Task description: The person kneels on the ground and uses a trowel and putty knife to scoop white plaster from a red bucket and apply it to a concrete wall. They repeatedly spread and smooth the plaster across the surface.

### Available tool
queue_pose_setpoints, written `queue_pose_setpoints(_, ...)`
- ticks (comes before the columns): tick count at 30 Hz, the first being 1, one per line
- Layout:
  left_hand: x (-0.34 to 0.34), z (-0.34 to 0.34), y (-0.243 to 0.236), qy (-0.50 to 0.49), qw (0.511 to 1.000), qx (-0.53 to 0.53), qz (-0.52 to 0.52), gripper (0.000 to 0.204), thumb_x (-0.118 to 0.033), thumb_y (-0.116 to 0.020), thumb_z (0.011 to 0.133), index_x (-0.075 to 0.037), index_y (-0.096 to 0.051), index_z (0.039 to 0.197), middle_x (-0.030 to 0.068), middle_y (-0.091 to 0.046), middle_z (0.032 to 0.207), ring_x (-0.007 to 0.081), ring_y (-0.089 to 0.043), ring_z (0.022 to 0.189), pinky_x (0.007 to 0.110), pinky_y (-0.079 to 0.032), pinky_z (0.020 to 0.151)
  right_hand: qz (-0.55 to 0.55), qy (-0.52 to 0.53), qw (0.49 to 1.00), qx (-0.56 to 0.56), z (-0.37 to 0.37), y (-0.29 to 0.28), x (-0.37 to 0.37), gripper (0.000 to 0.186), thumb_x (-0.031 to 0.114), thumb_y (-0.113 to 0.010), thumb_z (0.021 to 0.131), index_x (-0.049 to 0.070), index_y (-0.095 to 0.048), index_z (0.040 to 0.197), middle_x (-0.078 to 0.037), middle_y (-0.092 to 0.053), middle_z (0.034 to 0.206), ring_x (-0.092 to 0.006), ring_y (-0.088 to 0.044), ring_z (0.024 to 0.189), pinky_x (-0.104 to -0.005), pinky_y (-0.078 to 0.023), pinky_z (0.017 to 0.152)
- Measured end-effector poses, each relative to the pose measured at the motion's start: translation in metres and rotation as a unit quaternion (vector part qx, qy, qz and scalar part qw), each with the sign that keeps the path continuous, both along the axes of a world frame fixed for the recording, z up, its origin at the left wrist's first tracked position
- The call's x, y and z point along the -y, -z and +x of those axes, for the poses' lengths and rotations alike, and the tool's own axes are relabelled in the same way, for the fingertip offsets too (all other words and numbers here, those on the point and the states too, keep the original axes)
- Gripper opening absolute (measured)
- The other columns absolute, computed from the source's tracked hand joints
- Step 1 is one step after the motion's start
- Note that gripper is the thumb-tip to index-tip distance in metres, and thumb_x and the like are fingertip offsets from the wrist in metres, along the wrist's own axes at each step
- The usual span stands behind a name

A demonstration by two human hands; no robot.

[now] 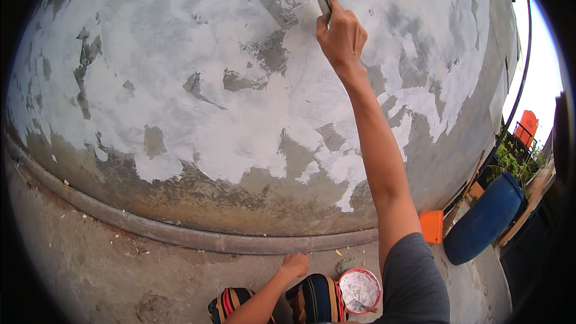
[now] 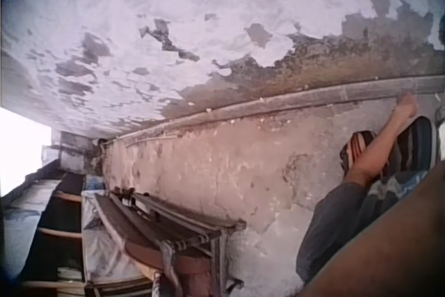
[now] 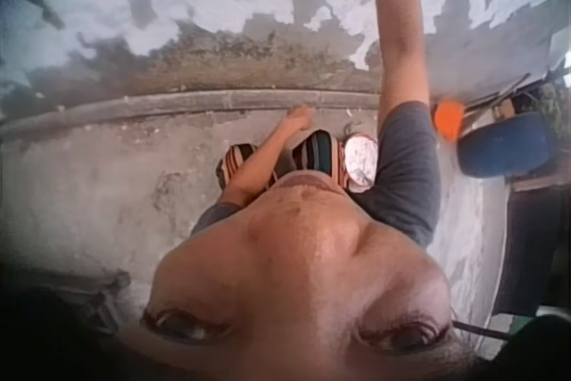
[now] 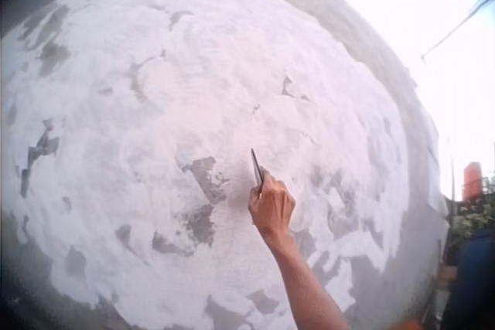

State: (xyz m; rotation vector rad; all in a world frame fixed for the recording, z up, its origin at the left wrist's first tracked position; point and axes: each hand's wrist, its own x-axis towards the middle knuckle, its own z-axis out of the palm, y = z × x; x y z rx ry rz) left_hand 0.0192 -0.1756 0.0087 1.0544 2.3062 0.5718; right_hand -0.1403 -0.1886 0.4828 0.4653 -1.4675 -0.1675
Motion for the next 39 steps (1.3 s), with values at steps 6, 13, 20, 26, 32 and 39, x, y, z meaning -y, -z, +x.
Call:
queue_pose_setpoints(6, -0.006, 0.004, -0.010, 0.020, 1.000, 0.001, 0.004, 0.051, -0.028, -0.056, 0.090, -0.001, -0.048, 0.132, 0.0222, -0.061, 0.119, 0.0364, -0.056, 0.116, 0.045, -0.044, 0.098, 0.029, 0.062, 0.998, 0.008, -0.015, 0.010, 0.000, 0.045, 0.007, -0.063, 0.076, 0.009, -0.061, 0.121, -0.006, -0.068, 0.079, -0.0222, -0.062, 0.073, -0.0354, -0.051, 0.061)
queue_pose_setpoints(13, 0.007, 0.003, -0.004, -0.006, 1.000, -0.013, 0.004, 0.049, -0.028, -0.056, 0.090, -0.001, -0.050, 0.130, 0.0226, -0.061, 0.118, 0.0361, -0.056, 0.116, 0.045, -0.045, 0.097, 0.127, -0.031, 0.988, 0.085, 0.020, 0.064, -0.009, 0.051, -0.002, -0.066, 0.070, 0.012, -0.062, 0.119, -0.003, -0.068, 0.100, -0.0206, -0.062, 0.082, -0.0329, -0.052, 0.070)
queue_pose_setpoints(20, -0.006, 0.008, 0.002, 0.017, 0.999, -0.031, 0.012, 0.049, -0.025, -0.058, 0.088, 0.000, -0.050, 0.129, 0.0225, -0.061, 0.118, 0.0357, -0.057, 0.115, 0.045, -0.045, 0.096, -0.002, 0.147, 0.988, -0.043, -0.008, 0.050, -0.087, 0.056, -0.003, -0.061, 0.071, 0.008, -0.060, 0.126, -0.009, -0.065, 0.118, -0.0248, -0.064, 0.092, -0.0333, -0.053, 0.078)
queue_pose_setpoints(26, -0.016, 0.012, -0.001, 0.012, 0.999, -0.016, -0.027, 0.047, -0.026, -0.058, 0.088, -0.002, -0.052, 0.128, 0.0217, -0.062, 0.118, 0.0351, -0.057, 0.115, 0.046, -0.045, 0.097, 0.087, 0.151, 0.984, 0.039, -0.011, 0.141, -0.078, 0.054, -0.003, -0.059, 0.074, 0.003, -0.057, 0.128, -0.020, -0.057, 0.130, -0.0255, -0.063, 0.098, -0.0332, -0.053, 0.078)
queue_pose_setpoints(32, -0.014, 0.020, 0.006, 0.002, 0.999, -0.036, -0.032, 0.049, -0.027, -0.058, 0.088, -0.004, -0.051, 0.131, 0.0209, -0.062, 0.119, 0.0356, -0.057, 0.116, 0.045, -0.045, 0.098, 0.014, -0.028, 0.985, 0.171, 0.050, 0.099, -0.093, 0.034, 0.004, -0.063, 0.083, 0.019, -0.066, 0.113, -0.007, -0.069, 0.085, -0.0239, -0.064, 0.071, -0.0342, -0.048, 0.059)
queue_pose_setpoints(39, -0.015, 0.018, 0.006, 0.006, 0.999, -0.043, -0.032, 0.051, -0.027, -0.058, 0.087, -0.004, -0.050, 0.132, 0.0219, -0.061, 0.121, 0.0353, -0.057, 0.116, 0.045, -0.045, 0.098, -0.176, 0.012, 0.984, 0.008, 0.026, 0.036, -0.127, 0.026, 0.010, -0.055, 0.089, 0.007, -0.064, 0.113, -0.016, -0.067, 0.082, -0.0331, -0.064, 0.072, -0.0405, -0.049, 0.065)
